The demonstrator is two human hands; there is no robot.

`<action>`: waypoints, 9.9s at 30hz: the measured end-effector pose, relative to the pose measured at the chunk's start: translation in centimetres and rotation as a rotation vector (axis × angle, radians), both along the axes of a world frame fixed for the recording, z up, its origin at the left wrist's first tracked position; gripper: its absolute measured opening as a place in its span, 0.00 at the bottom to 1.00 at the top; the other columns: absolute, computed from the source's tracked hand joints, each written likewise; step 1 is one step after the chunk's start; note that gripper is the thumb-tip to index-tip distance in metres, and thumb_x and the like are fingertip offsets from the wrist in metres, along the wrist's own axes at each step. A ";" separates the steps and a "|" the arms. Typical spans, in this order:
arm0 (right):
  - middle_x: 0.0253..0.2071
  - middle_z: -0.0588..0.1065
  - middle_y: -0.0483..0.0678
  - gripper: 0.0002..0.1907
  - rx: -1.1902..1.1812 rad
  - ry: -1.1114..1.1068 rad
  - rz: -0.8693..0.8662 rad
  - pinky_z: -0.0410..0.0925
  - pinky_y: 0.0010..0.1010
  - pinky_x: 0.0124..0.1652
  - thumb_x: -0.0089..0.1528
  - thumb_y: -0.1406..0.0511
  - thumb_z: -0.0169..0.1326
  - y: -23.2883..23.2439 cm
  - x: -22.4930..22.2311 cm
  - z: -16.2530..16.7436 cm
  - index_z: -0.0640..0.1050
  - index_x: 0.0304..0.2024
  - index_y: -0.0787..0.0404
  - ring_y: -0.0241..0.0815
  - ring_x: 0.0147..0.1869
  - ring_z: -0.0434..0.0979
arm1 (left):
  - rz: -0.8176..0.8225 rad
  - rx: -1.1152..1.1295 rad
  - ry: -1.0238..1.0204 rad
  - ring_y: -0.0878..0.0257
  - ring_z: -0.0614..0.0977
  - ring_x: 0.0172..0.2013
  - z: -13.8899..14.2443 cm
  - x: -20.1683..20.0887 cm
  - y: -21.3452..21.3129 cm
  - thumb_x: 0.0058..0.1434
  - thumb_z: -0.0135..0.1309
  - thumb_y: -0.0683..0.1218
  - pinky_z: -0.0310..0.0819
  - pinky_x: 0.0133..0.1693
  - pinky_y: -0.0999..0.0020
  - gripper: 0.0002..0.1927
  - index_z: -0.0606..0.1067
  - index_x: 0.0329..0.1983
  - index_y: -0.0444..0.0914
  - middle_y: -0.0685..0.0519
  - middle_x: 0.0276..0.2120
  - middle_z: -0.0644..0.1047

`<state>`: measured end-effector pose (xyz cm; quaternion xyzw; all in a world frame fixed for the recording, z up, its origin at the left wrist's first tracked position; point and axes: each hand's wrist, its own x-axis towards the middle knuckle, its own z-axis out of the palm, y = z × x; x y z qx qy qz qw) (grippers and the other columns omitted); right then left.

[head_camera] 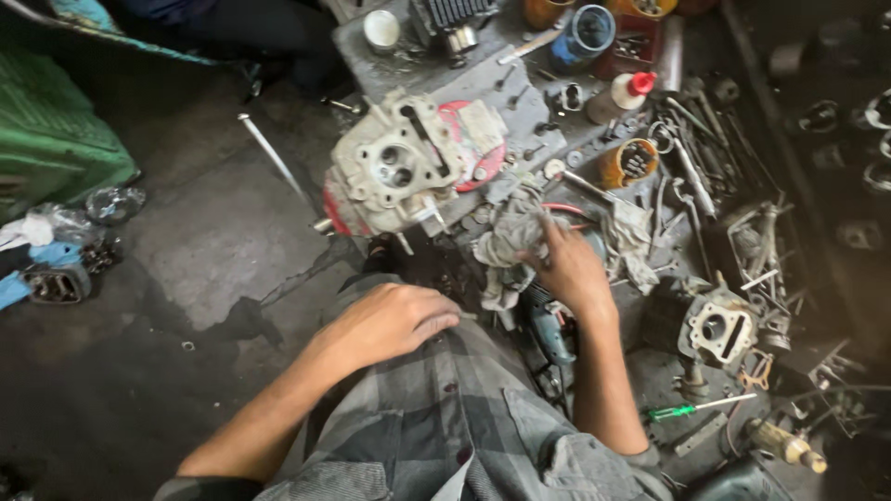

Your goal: The person sits at a cluttered workbench and wipes an engine cylinder head with a rag, turning it to clean different surfaces. They pick small parts from containers on the bench, handle the head in a vise, and finally pick up a die grinder and work on the engine part.

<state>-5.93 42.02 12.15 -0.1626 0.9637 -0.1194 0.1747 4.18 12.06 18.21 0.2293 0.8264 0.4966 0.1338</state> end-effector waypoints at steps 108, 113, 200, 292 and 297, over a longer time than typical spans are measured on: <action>0.65 0.71 0.56 0.28 -0.584 0.063 -0.404 0.64 0.52 0.59 0.50 0.68 0.61 -1.8 -27.1 0.3 0.76 0.55 0.60 0.60 0.67 0.68 | 0.942 0.896 0.256 0.60 0.76 0.36 -3.6 -3.0 -16.0 0.82 0.46 0.52 0.71 0.53 0.58 0.13 0.67 0.48 0.37 0.50 0.32 0.72; 0.67 0.65 0.61 0.24 0.185 0.549 0.035 0.59 0.53 0.62 0.56 0.55 0.67 -1.9 -28.3 -1.8 0.82 0.48 0.63 0.63 0.70 0.59 | 0.815 0.808 0.233 0.60 0.79 0.35 -2.4 -4.8 -14.2 0.80 0.47 0.52 0.74 0.61 0.52 0.13 0.68 0.49 0.37 0.52 0.32 0.74; 0.37 0.70 0.51 0.27 -0.797 0.486 0.430 0.62 0.38 0.39 0.59 0.56 0.57 -6.4 1.0 7.0 0.74 0.62 0.47 0.47 0.38 0.69 | 0.452 1.194 0.010 0.62 0.85 0.36 6.1 -4.2 2.0 0.60 0.61 0.27 0.85 0.40 0.67 0.09 0.76 0.34 0.31 0.45 0.40 0.79; 0.52 0.75 0.53 0.43 -1.344 0.030 0.089 0.66 0.36 0.56 0.66 0.61 0.58 -7.4 5.5 5.0 0.54 0.78 0.65 0.43 0.53 0.73 | 0.345 1.106 0.050 0.63 0.85 0.36 6.7 -1.9 0.8 0.63 0.61 0.32 0.85 0.38 0.68 0.03 0.79 0.37 0.31 0.44 0.40 0.82; 0.65 0.71 0.50 0.51 -1.443 -0.346 -0.015 0.62 0.32 0.65 0.61 0.72 0.61 -7.4 6.9 3.4 0.45 0.79 0.64 0.39 0.67 0.69 | 0.331 1.057 0.064 0.62 0.86 0.42 6.2 -1.5 0.9 0.62 0.63 0.34 0.83 0.45 0.68 0.04 0.80 0.37 0.34 0.46 0.40 0.83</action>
